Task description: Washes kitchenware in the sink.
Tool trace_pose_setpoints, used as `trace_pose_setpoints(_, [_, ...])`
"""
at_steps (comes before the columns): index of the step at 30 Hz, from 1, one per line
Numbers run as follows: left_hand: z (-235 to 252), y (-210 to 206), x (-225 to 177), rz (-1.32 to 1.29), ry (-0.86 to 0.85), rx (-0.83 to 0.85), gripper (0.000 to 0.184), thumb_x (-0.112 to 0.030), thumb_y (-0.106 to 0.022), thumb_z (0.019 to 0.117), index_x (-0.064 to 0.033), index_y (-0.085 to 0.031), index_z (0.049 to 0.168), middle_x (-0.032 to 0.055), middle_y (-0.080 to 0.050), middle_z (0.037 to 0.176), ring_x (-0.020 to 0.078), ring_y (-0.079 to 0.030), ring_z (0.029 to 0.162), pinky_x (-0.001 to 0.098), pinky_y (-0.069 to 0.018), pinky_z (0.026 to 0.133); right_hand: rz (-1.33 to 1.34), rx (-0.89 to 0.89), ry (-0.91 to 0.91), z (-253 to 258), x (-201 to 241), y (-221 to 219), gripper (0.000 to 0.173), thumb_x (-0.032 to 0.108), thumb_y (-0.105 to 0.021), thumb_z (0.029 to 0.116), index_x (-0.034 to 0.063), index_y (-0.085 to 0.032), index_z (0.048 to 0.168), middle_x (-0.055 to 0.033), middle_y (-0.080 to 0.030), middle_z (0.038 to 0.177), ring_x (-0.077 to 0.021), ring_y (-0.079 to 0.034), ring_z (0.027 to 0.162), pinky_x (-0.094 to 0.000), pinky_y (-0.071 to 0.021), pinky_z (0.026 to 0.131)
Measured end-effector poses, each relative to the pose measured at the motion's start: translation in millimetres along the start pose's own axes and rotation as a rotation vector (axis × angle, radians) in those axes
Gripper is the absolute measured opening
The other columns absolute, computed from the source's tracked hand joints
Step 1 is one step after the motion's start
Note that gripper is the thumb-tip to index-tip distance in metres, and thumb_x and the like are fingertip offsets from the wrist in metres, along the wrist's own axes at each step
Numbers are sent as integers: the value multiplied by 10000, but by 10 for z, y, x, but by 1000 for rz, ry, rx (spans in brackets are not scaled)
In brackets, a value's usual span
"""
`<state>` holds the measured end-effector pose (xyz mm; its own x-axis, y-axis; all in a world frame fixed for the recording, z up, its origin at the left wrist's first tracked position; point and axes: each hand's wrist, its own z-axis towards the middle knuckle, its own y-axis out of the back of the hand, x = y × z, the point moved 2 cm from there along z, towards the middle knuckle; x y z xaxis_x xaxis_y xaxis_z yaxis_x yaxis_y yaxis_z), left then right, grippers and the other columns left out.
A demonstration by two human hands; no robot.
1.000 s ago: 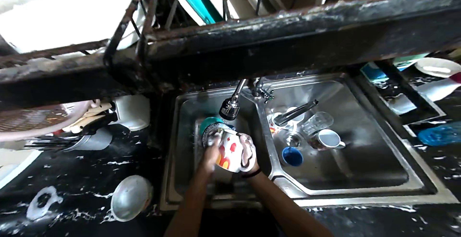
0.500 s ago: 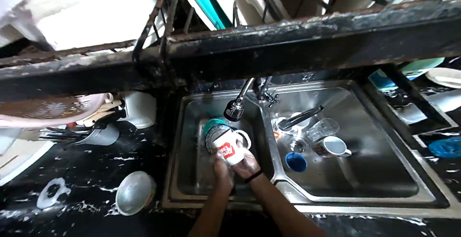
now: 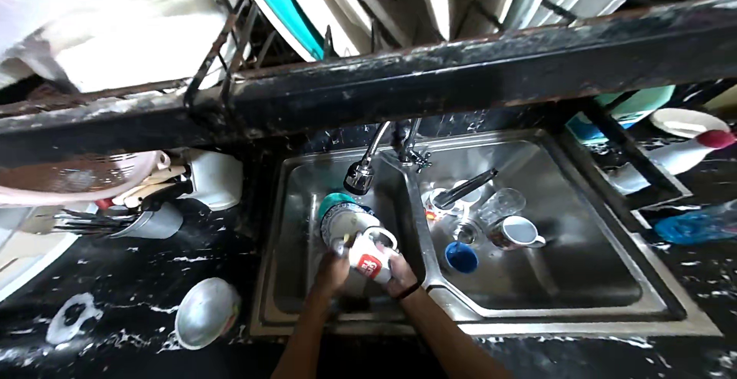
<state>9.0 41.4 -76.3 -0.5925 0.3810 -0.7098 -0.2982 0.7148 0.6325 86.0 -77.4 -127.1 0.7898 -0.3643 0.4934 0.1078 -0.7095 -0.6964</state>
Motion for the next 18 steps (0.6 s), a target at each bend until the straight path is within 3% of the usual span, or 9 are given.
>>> trace_pose_setpoints(1, [-72, -20, -12, 41, -67, -40, 398, -148, -440, 1088, 152, -566, 1316, 347, -613, 1285, 421, -585, 1265, 512, -422, 1112, -69, -71, 33, 33, 12, 24, 241, 126, -410, 1088, -13, -587, 1174, -96, -694, 890, -153, -687, 774, -342, -599, 706])
trace_pose_setpoints(3, [-180, -61, -191, -18, -136, -93, 424, -158, -522, 1058, 100, -532, 1394, 292, -614, 1335, 358, -589, 1283, 473, -435, 1124, -219, -156, 77, 15, 10, 2, 192, 39, -525, 1035, -50, -583, 1196, -107, -682, 919, -138, -674, 789, -319, -592, 719])
trace_pose_setpoints(5, [-109, -126, -371, 24, -198, -6, 513, -184, -631, 999, -2, -510, 1464, 225, -588, 1407, 312, -565, 1322, 462, -429, 1140, -366, -137, 63, -70, -21, -41, 146, -30, -529, 999, -61, -588, 1129, -69, -638, 858, -87, -622, 735, -265, -554, 687])
trace_pose_setpoints(7, [70, -66, -512, 182, -275, 111, 522, -237, -719, 928, -54, -584, 1397, 200, -613, 1366, 313, -584, 1285, 476, -445, 1116, -532, -49, 54, -110, 51, -63, 137, -32, -507, 997, -46, -584, 1110, -54, -636, 853, -62, -622, 736, -243, -554, 694])
trace_pose_setpoints(10, [254, 30, -473, 350, -225, 366, 458, -372, -659, 983, -36, -634, 1293, 190, -686, 1207, 313, -648, 1164, 516, -483, 1036, -1069, 147, 93, -52, 204, -29, 379, 13, -651, 953, -118, -573, 1300, -218, -650, 1239, -194, -619, 1147, -319, -474, 1041])
trace_pose_setpoints(12, [303, -50, -423, 451, -134, 463, 473, -414, -596, 1020, -37, -627, 1305, 195, -674, 1236, 330, -633, 1196, 537, -475, 1050, -1349, 188, 46, 85, 222, -24, 477, 102, -673, 964, -112, -532, 1367, -272, -595, 1347, -300, -581, 1270, -412, -428, 1128])
trace_pose_setpoints(15, [405, -269, -230, 353, 21, 336, 533, -341, -638, 1010, 12, -550, 1399, 238, -619, 1346, 353, -583, 1289, 520, -433, 1115, -1682, 135, -123, 191, 275, -100, 493, 205, -617, 1015, -107, -529, 1386, -302, -537, 1425, -404, -493, 1374, -513, -364, 1167])
trace_pose_setpoints(18, [617, -523, 115, -75, 62, 60, 480, -126, -662, 996, 107, -510, 1388, 283, -593, 1351, 323, -591, 1259, 428, -455, 1099, -1744, 97, -172, 174, 426, -164, 479, 189, -569, 1035, -88, -504, 1420, -302, -496, 1467, -424, -461, 1396, -548, -364, 1153])
